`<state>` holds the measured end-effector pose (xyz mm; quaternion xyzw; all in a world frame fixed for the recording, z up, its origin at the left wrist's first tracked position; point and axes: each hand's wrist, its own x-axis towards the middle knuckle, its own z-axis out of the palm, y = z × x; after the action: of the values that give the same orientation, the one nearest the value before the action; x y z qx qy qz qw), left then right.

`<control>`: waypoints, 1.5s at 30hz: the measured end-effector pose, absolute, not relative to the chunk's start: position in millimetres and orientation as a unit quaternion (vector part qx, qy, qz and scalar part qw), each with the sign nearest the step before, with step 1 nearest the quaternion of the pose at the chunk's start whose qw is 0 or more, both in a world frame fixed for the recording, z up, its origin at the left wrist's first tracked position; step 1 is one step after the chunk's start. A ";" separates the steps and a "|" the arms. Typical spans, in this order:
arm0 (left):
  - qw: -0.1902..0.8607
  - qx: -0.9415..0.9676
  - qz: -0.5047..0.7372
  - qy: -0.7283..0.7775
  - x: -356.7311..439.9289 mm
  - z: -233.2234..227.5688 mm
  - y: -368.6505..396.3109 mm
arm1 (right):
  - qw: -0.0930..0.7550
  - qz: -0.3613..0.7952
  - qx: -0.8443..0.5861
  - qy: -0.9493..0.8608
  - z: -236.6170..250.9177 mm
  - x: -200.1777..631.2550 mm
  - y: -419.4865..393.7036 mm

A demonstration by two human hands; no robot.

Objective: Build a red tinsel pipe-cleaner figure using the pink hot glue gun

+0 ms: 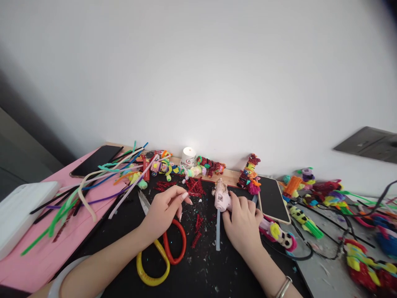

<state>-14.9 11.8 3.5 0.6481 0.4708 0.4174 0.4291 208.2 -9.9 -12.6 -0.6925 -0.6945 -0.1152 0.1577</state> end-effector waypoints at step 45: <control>0.522 0.648 0.362 0.421 10.0 -3.3 -18.7 | 0.515 0.591 -0.476 -0.398 1.1 170.0 -33.4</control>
<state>10.0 -18.7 -3.3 0.6475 0.4214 0.3616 0.5219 170.0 -33.4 1.1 -0.4759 -0.3979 0.5912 0.5155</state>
